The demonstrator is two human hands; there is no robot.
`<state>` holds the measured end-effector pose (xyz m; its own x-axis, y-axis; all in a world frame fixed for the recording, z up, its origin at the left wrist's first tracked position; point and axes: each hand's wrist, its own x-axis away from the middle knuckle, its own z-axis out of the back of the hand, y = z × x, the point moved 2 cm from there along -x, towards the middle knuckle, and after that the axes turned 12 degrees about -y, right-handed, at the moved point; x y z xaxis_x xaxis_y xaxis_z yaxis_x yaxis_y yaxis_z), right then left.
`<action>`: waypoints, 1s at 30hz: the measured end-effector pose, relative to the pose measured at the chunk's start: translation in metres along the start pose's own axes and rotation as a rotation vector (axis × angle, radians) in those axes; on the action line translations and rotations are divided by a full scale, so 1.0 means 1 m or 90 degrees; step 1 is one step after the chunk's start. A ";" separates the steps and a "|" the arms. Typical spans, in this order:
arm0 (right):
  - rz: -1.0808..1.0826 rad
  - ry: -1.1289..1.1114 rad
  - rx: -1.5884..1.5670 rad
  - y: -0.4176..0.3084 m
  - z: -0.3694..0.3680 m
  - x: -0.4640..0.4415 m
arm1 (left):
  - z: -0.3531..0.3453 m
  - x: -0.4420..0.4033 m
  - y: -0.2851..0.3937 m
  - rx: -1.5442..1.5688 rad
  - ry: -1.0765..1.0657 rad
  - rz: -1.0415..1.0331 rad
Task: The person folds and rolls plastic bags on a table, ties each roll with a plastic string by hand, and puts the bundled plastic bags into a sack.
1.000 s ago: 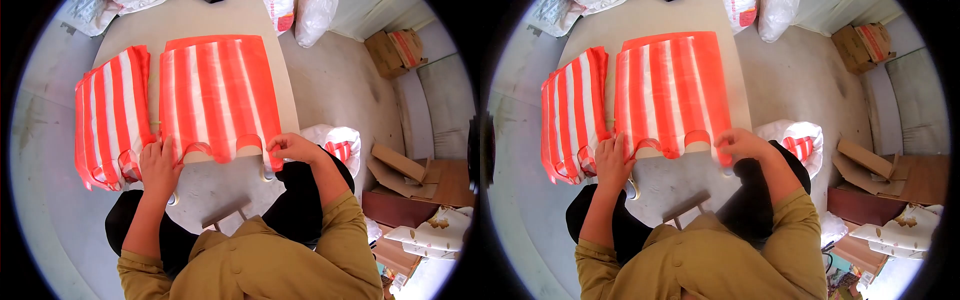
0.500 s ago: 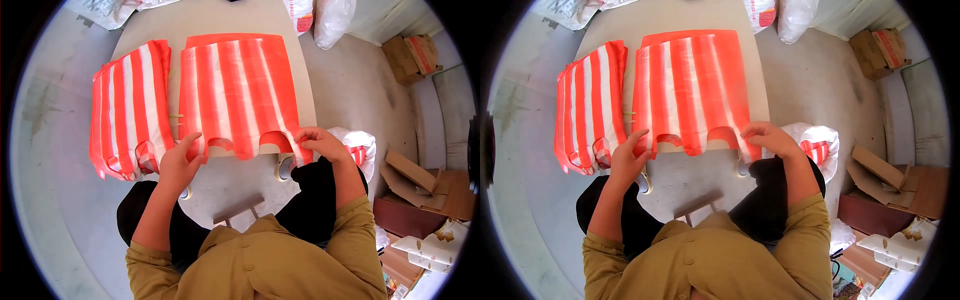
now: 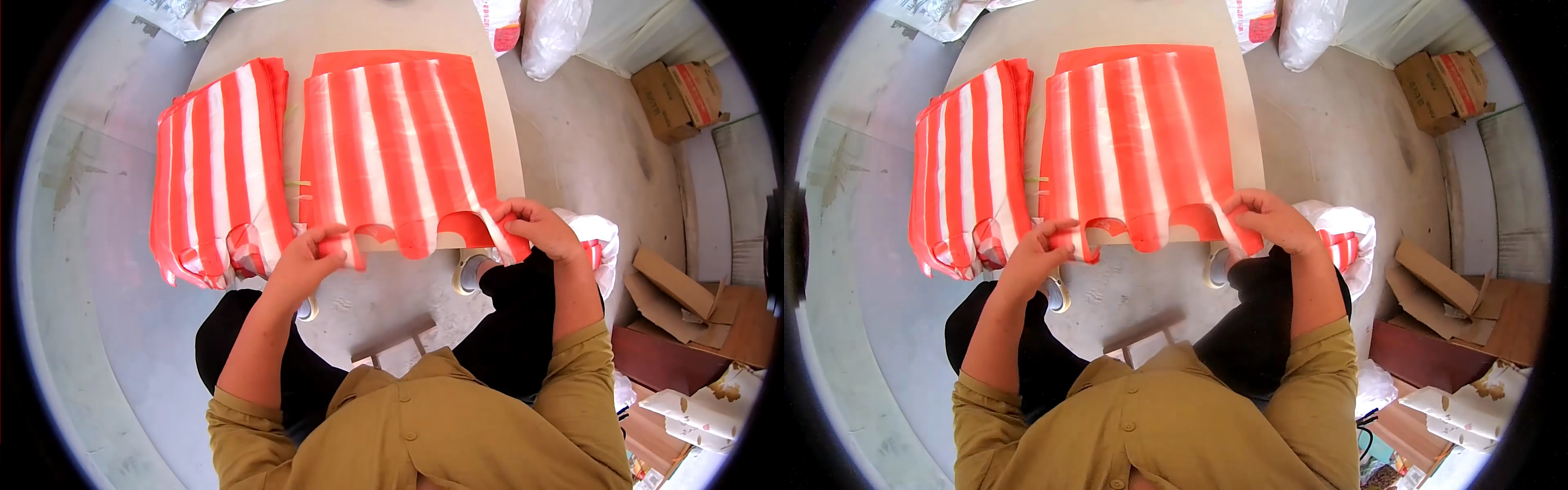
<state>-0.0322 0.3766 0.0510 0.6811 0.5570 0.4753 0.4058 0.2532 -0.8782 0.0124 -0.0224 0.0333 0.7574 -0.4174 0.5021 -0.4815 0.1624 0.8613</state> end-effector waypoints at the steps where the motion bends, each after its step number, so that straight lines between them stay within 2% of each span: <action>1: 0.004 -0.001 0.010 0.000 0.000 -0.001 | 0.001 -0.001 0.005 0.003 0.019 -0.013; 4: 0.010 -0.002 0.036 0.001 0.001 -0.006 | -0.002 -0.008 0.026 -0.132 0.069 0.008; 7: 0.002 0.003 0.049 0.004 0.002 -0.009 | -0.009 -0.028 0.033 -0.215 0.102 -0.047; 10: -0.004 0.002 0.051 0.002 0.003 -0.010 | -0.017 -0.055 0.028 -0.207 0.113 -0.112; 13: -0.009 0.002 0.063 -0.003 0.002 -0.014 | -0.023 -0.083 0.023 -0.125 0.076 -0.086; 16: -0.002 0.011 0.114 -0.001 0.006 -0.022 | -0.039 -0.082 0.043 0.053 0.057 -0.020; 19: 0.005 0.011 0.168 -0.006 0.005 -0.033 | -0.040 -0.087 0.046 0.074 0.034 -0.030; 22: -0.020 -0.012 0.205 -0.025 -0.005 -0.044 | -0.036 -0.092 0.040 0.053 0.007 -0.102; 25: -0.010 -0.008 0.227 -0.021 -0.008 -0.063 | -0.037 -0.099 0.035 -0.121 0.070 -0.182; 28: -0.004 -0.008 0.213 -0.026 -0.019 -0.076 | -0.035 -0.098 0.035 -0.594 0.165 -0.355; 30: -0.037 -0.016 0.170 -0.029 -0.026 -0.085 | -0.038 -0.100 0.030 -0.607 0.135 -0.336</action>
<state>-0.0860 0.3007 0.0372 0.6450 0.5539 0.5264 0.2661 0.4830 -0.8342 -0.0611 0.0577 0.0122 0.8716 -0.4898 -0.0208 0.3910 0.6689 0.6322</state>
